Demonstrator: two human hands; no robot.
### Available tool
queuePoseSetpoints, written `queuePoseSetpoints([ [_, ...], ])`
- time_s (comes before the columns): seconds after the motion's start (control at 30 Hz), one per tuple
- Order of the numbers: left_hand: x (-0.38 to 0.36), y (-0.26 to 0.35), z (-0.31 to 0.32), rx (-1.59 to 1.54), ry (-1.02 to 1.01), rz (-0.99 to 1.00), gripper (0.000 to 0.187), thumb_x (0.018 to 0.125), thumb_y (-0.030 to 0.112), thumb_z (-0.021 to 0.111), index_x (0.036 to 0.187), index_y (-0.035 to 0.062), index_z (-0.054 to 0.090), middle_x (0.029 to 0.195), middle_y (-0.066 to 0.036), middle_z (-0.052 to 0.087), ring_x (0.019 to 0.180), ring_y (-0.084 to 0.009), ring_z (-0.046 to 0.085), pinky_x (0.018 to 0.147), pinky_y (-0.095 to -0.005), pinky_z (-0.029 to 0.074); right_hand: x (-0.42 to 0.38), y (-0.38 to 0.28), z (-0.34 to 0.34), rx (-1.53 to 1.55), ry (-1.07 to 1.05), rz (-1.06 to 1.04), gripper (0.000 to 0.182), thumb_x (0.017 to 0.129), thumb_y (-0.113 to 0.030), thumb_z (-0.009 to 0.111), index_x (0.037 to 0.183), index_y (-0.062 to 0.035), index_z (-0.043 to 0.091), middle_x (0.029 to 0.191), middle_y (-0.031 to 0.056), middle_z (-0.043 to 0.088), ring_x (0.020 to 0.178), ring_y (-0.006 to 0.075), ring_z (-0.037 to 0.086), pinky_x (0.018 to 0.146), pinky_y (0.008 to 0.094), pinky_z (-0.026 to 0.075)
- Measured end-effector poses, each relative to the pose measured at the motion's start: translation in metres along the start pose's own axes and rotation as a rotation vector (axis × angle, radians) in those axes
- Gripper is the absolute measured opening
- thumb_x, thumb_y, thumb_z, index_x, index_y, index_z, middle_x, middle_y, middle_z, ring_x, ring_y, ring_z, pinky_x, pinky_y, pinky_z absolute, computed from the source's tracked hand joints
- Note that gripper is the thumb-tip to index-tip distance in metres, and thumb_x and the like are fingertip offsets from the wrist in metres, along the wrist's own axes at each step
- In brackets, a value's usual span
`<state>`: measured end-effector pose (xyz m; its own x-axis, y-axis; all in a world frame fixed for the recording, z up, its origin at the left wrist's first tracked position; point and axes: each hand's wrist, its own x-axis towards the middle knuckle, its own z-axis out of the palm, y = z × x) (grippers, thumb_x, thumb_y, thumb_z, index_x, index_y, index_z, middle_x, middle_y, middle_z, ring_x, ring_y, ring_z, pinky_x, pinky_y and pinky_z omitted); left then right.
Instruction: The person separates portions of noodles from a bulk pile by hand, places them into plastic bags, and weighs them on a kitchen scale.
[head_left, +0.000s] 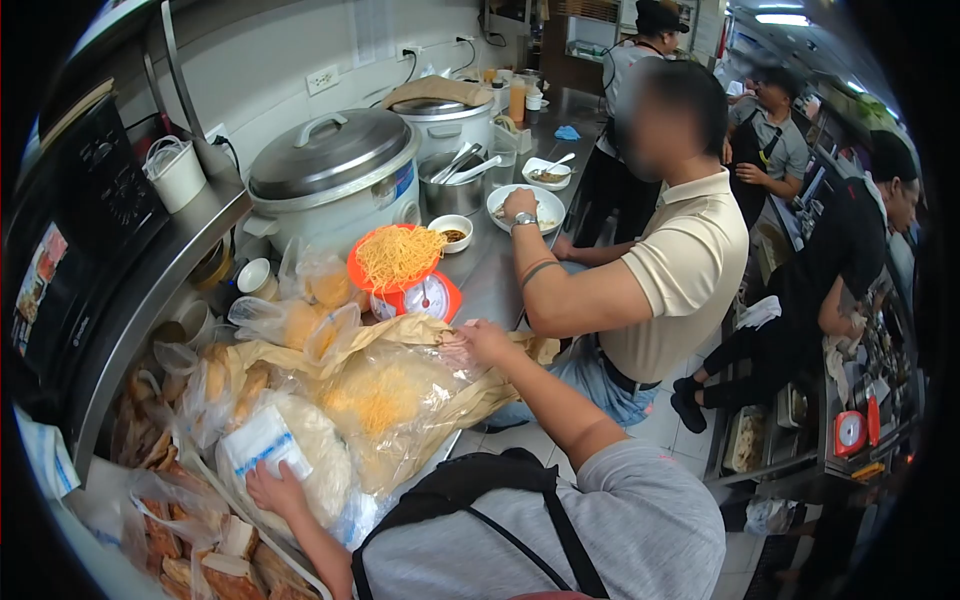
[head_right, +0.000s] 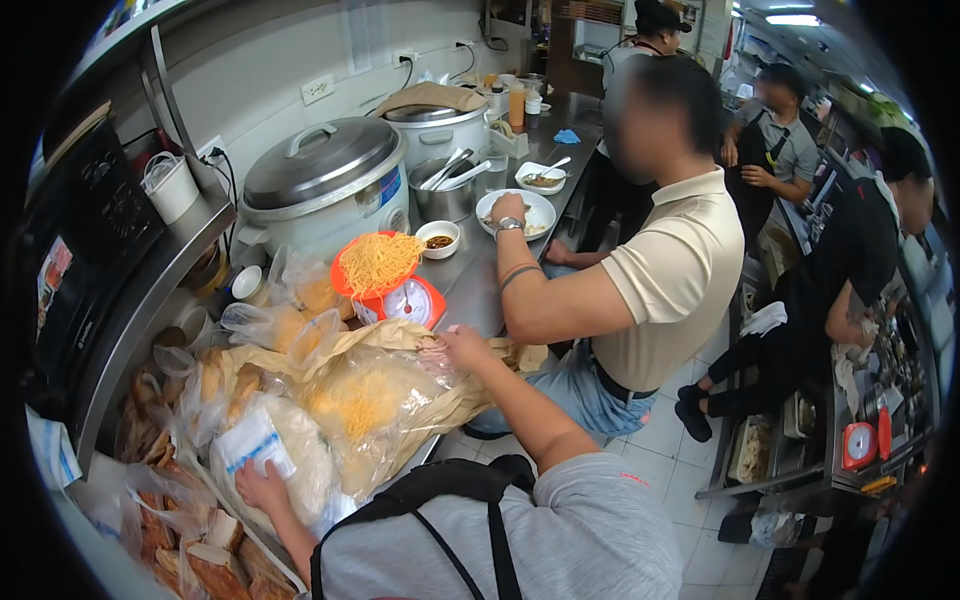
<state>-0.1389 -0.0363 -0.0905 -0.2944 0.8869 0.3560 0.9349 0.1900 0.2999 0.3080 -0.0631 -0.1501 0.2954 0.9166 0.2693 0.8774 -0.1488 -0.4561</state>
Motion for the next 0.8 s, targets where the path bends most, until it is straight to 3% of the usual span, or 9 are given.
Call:
queuePoseSetpoints([
  [0.07,-0.001,0.001,0.000,0.003,0.001,0.011,0.044,0.068,0.029,0.058,0.107,0.0092,0.050,0.114,-0.015,0.041,0.108,-0.0315,0.035,0.086,-0.0480,0.029,-0.002,-0.004,0.005,-0.088,0.078,-0.022,0.021,0.069,-0.021,0.055,0.089,-0.0179,0.062,0.090,0.0113,0.053,0.086,0.0295,0.050,0.077,0.0379,0.040],
  [0.27,0.000,-0.001,0.002,0.002,0.000,0.005,0.043,0.068,0.028,0.059,0.106,0.0091,0.051,0.114,-0.014,0.042,0.107,-0.0312,0.036,0.086,-0.0476,0.029,-0.008,-0.024,-0.016,-0.081,-0.048,0.104,0.018,0.071,-0.018,0.052,0.086,-0.0144,0.061,0.094,0.0121,0.051,0.090,0.0305,0.048,0.080,0.0367,0.040],
  [0.37,-0.002,0.004,-0.005,-0.010,-0.010,-0.006,0.042,0.068,0.027,0.059,0.105,0.0086,0.051,0.113,-0.014,0.042,0.107,-0.0310,0.036,0.086,-0.0468,0.029,-0.013,-0.028,-0.014,-0.071,0.058,0.134,0.014,0.071,-0.018,0.053,0.080,-0.0135,0.062,0.094,0.0095,0.052,0.090,0.0289,0.048,0.078,0.0358,0.042],
  [0.47,-0.002,0.004,-0.006,-0.029,-0.007,-0.006,0.042,0.068,0.027,0.060,0.105,0.0080,0.051,0.113,-0.014,0.042,0.107,-0.0308,0.035,0.087,-0.0457,0.028,-0.015,-0.028,-0.011,-0.059,0.156,0.103,0.012,0.070,-0.019,0.054,0.078,-0.0139,0.062,0.093,0.0072,0.052,0.091,0.0274,0.048,0.077,0.0347,0.042],
  [0.8,-0.003,0.001,-0.003,-0.038,0.012,0.012,0.042,0.069,0.027,0.059,0.106,0.0082,0.051,0.113,-0.014,0.042,0.107,-0.0306,0.035,0.087,-0.0452,0.028,-0.020,-0.027,-0.011,-0.028,0.191,0.026,0.012,0.070,-0.016,0.053,0.076,-0.0116,0.061,0.093,0.0063,0.054,0.090,0.0250,0.049,0.077,0.0327,0.041],
])
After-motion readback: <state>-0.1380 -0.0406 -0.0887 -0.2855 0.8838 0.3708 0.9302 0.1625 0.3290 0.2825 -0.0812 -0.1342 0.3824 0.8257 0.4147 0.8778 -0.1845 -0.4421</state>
